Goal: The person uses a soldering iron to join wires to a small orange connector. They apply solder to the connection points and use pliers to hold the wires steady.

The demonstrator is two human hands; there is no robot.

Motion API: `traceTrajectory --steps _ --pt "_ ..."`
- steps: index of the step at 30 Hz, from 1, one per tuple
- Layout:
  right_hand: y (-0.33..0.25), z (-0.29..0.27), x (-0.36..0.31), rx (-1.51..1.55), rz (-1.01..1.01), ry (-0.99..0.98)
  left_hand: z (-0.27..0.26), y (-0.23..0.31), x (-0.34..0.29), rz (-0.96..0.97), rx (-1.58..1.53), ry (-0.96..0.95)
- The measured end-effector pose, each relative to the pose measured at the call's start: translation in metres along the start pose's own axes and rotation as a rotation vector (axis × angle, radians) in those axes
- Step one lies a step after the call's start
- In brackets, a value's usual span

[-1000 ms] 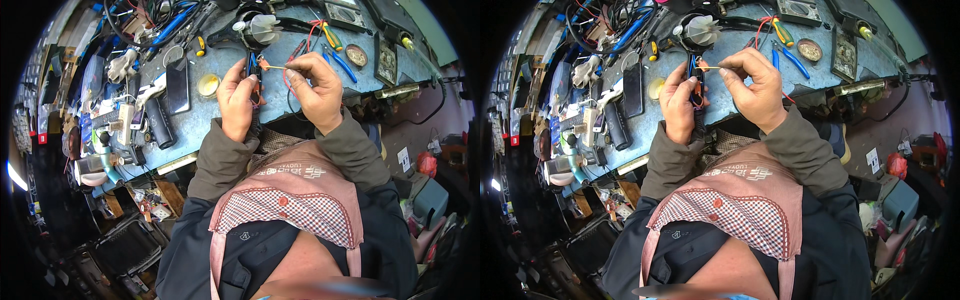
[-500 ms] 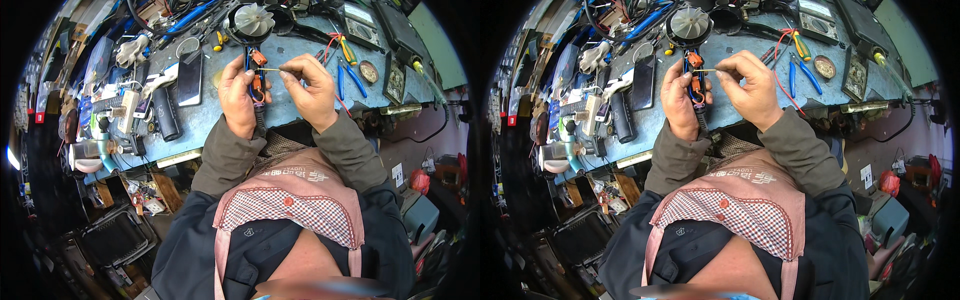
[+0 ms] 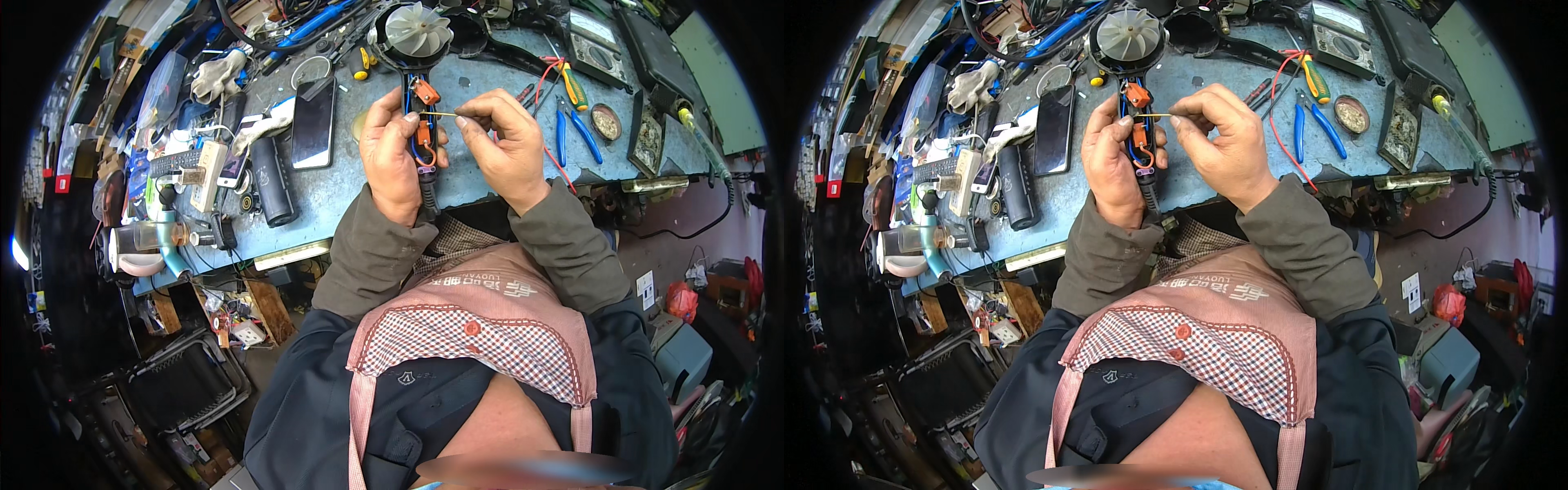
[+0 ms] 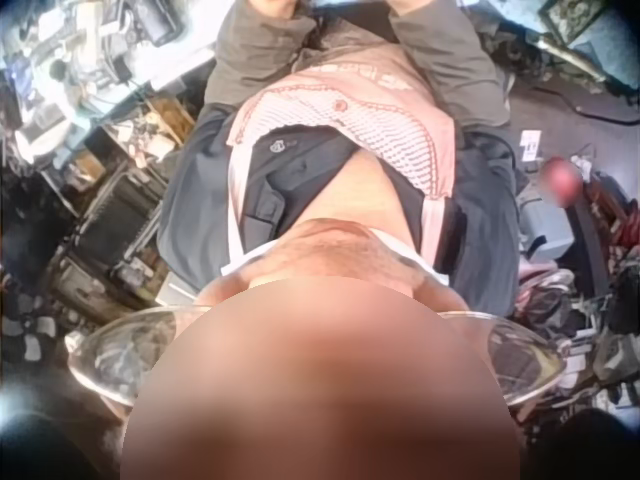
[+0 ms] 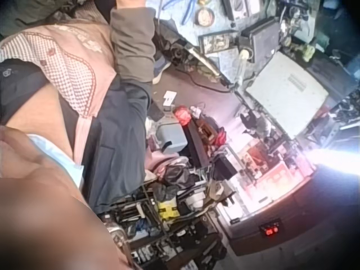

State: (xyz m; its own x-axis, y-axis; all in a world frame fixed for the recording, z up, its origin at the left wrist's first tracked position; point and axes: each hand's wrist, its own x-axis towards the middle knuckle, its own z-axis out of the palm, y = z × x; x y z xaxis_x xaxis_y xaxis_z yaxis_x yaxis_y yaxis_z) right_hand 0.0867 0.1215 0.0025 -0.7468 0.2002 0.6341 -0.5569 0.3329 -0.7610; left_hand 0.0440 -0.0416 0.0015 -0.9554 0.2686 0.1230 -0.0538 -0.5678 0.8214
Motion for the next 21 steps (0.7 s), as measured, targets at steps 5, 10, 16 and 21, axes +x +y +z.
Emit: traceTrajectory --steps 5,10,16,21 --pt "0.0020 -0.0002 -0.0014 0.004 0.005 -0.007 0.0022 0.0010 -0.0002 0.010 0.006 0.012" --pt "-0.0003 -0.0009 -0.0001 0.005 0.020 -0.022 0.0022 0.0016 -0.0005 0.005 0.001 0.004" --pt "0.0021 -0.0016 -0.0043 0.042 0.035 0.005 0.0040 0.0013 -0.0003 0.011 0.016 0.018" --pt "0.0018 -0.0008 -0.0033 0.028 0.052 -0.018 0.0013 0.0002 -0.0004 0.006 -0.007 0.003"
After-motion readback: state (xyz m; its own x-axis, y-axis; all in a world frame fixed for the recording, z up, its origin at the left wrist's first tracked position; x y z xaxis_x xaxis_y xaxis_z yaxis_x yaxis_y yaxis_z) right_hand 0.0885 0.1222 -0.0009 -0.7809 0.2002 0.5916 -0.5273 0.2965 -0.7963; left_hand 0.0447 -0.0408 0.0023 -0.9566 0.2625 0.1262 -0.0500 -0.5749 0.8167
